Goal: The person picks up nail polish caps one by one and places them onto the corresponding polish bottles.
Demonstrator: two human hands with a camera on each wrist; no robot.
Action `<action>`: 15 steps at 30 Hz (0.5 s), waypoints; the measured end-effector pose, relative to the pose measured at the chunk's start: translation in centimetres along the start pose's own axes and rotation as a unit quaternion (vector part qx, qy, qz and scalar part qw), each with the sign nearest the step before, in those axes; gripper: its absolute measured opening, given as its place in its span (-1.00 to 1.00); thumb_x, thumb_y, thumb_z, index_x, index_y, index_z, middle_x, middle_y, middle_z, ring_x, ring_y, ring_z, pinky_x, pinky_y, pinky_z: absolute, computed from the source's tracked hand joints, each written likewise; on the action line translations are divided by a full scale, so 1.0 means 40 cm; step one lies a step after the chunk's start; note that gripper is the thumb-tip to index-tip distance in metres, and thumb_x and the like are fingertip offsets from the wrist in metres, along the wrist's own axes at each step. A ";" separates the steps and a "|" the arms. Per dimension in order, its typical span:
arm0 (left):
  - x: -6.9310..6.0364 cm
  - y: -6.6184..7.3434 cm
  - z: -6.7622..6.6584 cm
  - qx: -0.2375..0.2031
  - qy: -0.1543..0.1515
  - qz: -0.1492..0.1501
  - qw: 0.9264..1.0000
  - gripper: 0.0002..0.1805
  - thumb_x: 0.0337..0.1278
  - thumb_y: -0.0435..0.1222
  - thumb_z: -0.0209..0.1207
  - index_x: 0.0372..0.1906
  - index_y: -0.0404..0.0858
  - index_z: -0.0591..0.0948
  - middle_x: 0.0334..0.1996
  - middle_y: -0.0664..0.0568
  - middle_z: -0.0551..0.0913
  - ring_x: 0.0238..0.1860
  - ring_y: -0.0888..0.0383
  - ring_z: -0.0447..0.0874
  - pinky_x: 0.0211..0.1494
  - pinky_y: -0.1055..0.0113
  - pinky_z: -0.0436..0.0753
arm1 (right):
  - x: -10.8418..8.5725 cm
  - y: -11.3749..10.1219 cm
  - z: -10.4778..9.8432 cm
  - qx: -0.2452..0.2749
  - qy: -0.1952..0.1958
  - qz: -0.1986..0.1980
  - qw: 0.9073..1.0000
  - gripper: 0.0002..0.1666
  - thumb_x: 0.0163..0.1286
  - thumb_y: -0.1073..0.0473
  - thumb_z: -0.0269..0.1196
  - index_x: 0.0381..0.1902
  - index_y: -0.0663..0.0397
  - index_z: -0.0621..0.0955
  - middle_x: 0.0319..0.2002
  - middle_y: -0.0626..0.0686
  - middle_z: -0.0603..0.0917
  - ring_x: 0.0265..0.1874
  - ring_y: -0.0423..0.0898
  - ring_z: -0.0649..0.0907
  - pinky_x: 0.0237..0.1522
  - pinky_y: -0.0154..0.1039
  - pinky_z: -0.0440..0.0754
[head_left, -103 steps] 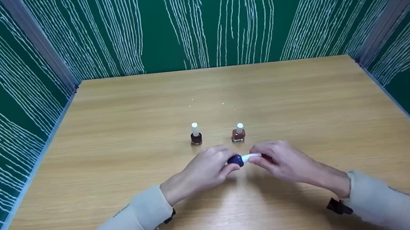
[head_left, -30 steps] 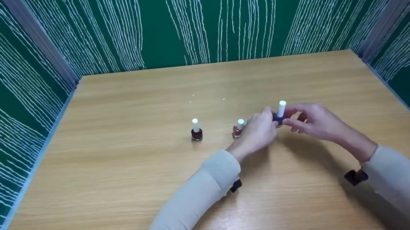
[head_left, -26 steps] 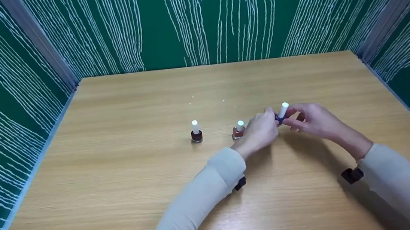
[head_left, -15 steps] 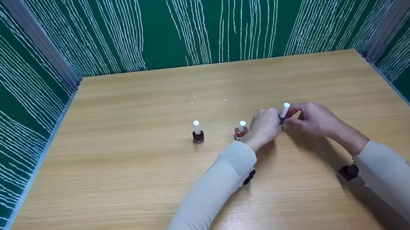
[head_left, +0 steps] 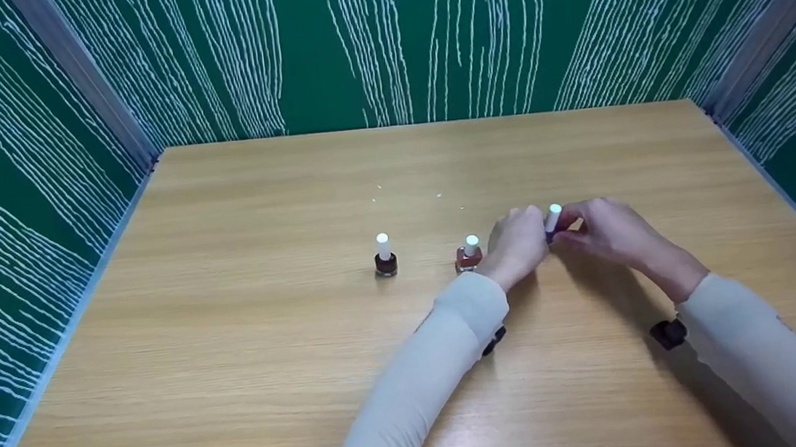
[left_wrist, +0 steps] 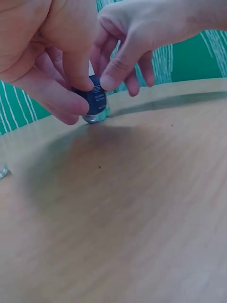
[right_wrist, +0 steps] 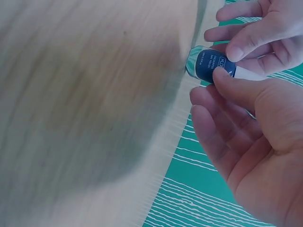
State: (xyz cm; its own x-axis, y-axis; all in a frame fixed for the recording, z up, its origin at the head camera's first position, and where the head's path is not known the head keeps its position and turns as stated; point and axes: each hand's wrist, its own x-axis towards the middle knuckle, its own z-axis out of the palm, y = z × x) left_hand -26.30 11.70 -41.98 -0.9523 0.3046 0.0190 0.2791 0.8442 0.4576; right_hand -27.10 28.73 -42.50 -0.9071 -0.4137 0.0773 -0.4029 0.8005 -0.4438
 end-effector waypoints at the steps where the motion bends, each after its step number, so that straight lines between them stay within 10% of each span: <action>1: 0.001 0.002 -0.002 0.002 0.001 0.002 1.000 -0.92 0.38 -0.31 0.24 -0.28 -0.11 0.69 -0.34 0.14 0.69 -0.37 0.23 0.60 -0.28 0.37 0.58 | 0.002 0.001 -0.001 -0.002 0.002 -0.003 1.000 -0.80 0.31 0.34 0.41 -0.11 0.23 0.75 -0.17 0.20 0.77 -0.20 0.11 0.71 -0.08 0.11 0.65; 15: 0.011 0.007 0.001 0.068 0.031 0.036 0.997 -0.86 0.42 -0.19 0.22 -0.27 -0.10 0.72 -0.27 0.13 0.74 -0.32 0.24 0.64 -0.34 0.40 0.59 | 0.028 0.006 0.002 -0.049 0.021 -0.050 0.997 -0.87 0.25 0.32 0.46 -0.22 0.18 0.79 -0.27 0.13 0.79 -0.30 0.05 0.72 -0.18 0.06 0.67</action>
State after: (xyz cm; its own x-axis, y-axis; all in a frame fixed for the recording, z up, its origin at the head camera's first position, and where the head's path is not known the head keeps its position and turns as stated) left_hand -26.64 12.09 -41.87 -0.9340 0.3418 0.1036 0.3566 0.8748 0.3281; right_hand -28.19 28.42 -42.58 -0.8653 -0.4765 0.1554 -0.4996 0.7955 -0.3429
